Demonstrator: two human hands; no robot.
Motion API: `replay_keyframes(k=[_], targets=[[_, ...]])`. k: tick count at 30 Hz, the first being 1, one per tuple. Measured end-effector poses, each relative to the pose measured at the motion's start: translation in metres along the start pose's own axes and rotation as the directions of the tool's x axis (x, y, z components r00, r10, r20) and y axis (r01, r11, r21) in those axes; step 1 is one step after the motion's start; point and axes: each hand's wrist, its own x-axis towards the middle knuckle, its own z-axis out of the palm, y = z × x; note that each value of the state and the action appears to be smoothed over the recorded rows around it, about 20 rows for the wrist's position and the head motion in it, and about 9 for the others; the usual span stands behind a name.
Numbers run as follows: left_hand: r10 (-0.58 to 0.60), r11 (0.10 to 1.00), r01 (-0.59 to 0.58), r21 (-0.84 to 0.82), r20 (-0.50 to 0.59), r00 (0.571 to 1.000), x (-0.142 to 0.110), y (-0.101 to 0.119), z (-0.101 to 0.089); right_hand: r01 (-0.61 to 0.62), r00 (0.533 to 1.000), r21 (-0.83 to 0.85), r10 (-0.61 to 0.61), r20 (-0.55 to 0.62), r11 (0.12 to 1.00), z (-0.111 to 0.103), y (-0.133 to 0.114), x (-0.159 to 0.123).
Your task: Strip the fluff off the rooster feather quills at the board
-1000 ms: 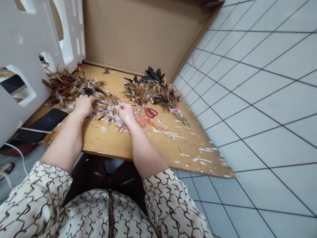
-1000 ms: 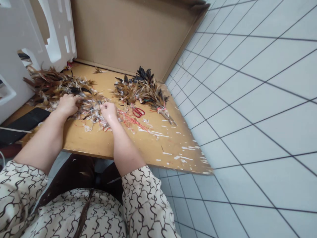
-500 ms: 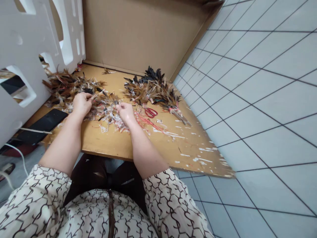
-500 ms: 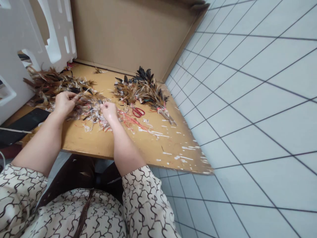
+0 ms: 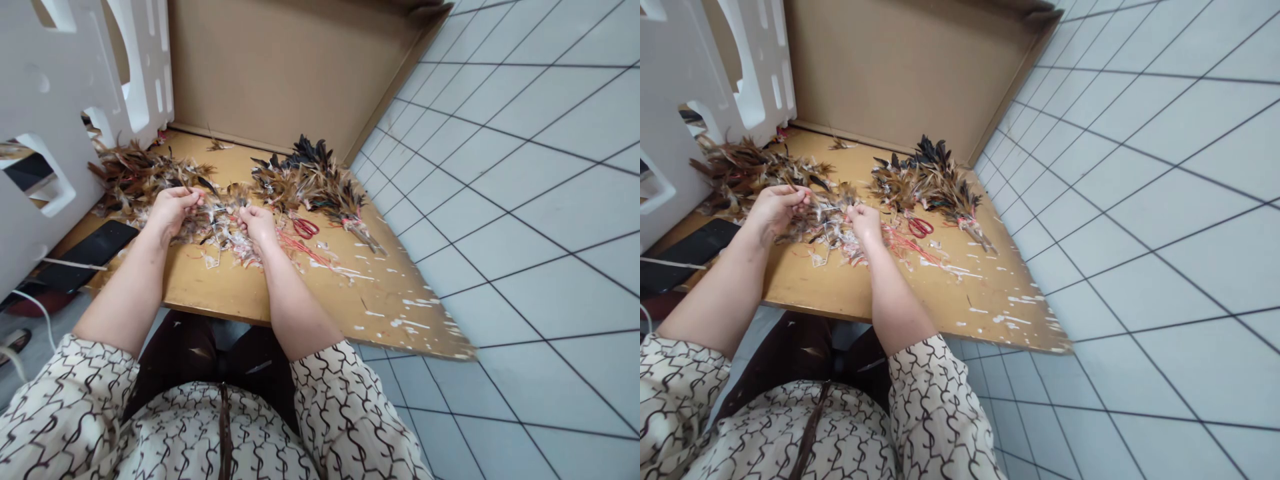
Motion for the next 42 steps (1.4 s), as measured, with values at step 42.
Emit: replay_keyframes(k=[42], targets=[[0.028,0.978,0.008,-0.208,0.17,0.985,-0.011,-0.005,0.025,-0.384,0.923,0.563,0.319,0.215,0.732,-0.003,-0.006,0.002]])
